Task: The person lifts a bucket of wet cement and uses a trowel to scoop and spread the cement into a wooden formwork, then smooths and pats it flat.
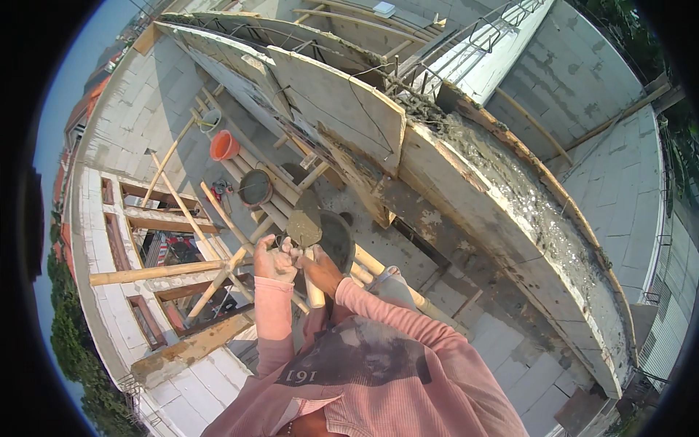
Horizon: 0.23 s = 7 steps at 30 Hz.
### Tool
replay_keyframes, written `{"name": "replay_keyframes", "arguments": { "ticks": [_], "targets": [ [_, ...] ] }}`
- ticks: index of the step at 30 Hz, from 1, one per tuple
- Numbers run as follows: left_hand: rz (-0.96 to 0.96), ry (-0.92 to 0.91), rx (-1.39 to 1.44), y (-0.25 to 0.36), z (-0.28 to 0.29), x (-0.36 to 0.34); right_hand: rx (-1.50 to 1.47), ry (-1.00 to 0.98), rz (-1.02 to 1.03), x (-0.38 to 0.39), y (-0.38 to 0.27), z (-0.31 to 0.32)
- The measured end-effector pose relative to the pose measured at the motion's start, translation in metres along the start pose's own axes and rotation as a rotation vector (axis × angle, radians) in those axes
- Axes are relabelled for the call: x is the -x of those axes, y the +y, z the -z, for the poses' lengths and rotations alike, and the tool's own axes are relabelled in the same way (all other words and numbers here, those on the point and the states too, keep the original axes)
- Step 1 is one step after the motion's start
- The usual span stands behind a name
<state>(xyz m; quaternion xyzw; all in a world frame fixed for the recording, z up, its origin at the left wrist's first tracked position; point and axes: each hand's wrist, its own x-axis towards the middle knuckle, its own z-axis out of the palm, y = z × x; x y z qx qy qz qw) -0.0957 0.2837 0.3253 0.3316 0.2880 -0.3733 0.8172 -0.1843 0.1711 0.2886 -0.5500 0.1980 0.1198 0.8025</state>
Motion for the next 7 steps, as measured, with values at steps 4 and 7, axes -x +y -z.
{"name": "replay_keyframes", "arguments": {
  "ticks": [4,7],
  "targets": [
    [-0.139,0.129,-0.132,0.029,-0.005,-0.013,-0.048,0.092,0.037,-0.050,0.016,-0.022],
    [-0.045,0.132,-0.079,0.067,0.005,-0.017,0.227,0.056,-0.083,-0.048,-0.056,-0.040]
  ]
}}
